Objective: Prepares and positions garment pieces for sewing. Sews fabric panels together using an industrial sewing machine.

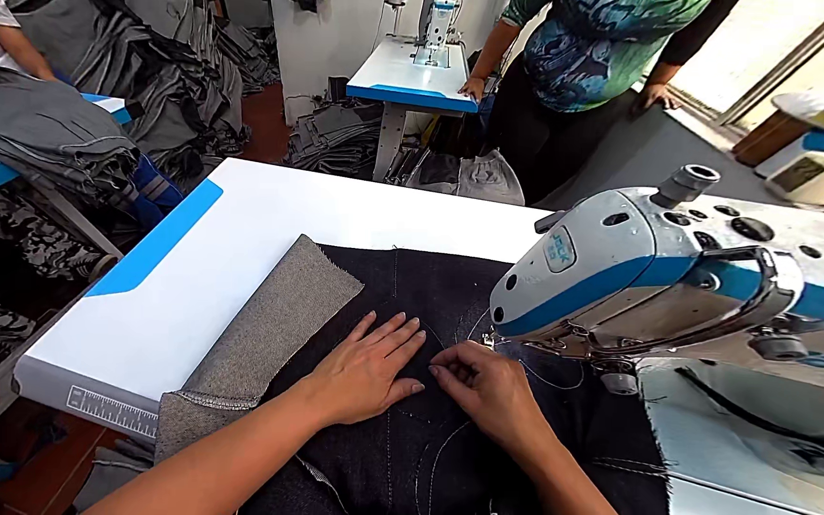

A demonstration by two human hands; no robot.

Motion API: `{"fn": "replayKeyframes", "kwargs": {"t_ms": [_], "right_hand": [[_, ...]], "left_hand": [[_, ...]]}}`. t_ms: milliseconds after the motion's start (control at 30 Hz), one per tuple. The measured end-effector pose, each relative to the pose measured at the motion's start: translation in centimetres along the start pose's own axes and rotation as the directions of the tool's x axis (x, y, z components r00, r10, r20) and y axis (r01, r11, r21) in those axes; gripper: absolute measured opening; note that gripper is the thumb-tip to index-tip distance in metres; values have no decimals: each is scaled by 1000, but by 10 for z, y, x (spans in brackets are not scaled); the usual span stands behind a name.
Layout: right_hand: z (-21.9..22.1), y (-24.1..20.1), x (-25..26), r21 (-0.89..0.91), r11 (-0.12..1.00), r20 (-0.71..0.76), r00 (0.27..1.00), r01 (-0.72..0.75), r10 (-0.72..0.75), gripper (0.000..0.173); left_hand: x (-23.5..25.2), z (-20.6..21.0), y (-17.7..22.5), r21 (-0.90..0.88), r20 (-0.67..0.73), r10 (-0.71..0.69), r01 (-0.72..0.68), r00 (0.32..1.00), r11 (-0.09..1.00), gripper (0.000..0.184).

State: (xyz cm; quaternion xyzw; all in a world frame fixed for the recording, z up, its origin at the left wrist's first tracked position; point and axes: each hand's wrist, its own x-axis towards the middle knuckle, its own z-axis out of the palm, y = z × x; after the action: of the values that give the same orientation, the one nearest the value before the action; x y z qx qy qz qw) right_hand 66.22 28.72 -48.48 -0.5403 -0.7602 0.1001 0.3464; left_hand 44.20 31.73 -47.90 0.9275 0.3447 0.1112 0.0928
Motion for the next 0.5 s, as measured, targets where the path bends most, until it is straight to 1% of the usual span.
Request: {"fn": "replayKeyframes", "kwargs": {"t_ms": [167, 233, 267, 300, 367, 400, 433, 500], "right_hand": [[0, 0, -1, -11, 1000, -10, 1000, 18, -18, 13], [-1, -1, 0, -22, 999, -12, 999, 32, -33, 13], [-1, -2, 0, -26, 999, -12, 999, 40, -40, 12], [-1, -3, -1, -28, 998, -10, 999, 49, -49, 12], [-2, -3, -1, -29, 997, -12, 998, 69, -69, 12], [-2, -3, -1, -30, 997, -13, 997, 75, -75, 11], [-2, -3, -1, -28, 997, -8, 997, 75, -75, 9], [-2, -3, -1, -27, 997, -8, 997, 72, -73, 7]], "left_hand": [[1, 0, 6, 32, 29, -37, 37, 999, 999, 66], [3, -5, 5, 1, 82, -39, 39, 996, 999, 65], [3, -8, 3, -49, 100, -32, 37, 994, 998, 62], [2, -11, -1, -135, 75, -26, 36, 997, 990, 54], [-2, -14, -7, -369, -87, -70, 33, 994, 929, 35], [-4, -16, -11, -436, -150, -100, 25, 984, 900, 31], [-6, -17, -12, -459, -178, -110, 16, 978, 888, 28], [-6, -13, -11, -416, -199, -84, -7, 976, 909, 26]]}}
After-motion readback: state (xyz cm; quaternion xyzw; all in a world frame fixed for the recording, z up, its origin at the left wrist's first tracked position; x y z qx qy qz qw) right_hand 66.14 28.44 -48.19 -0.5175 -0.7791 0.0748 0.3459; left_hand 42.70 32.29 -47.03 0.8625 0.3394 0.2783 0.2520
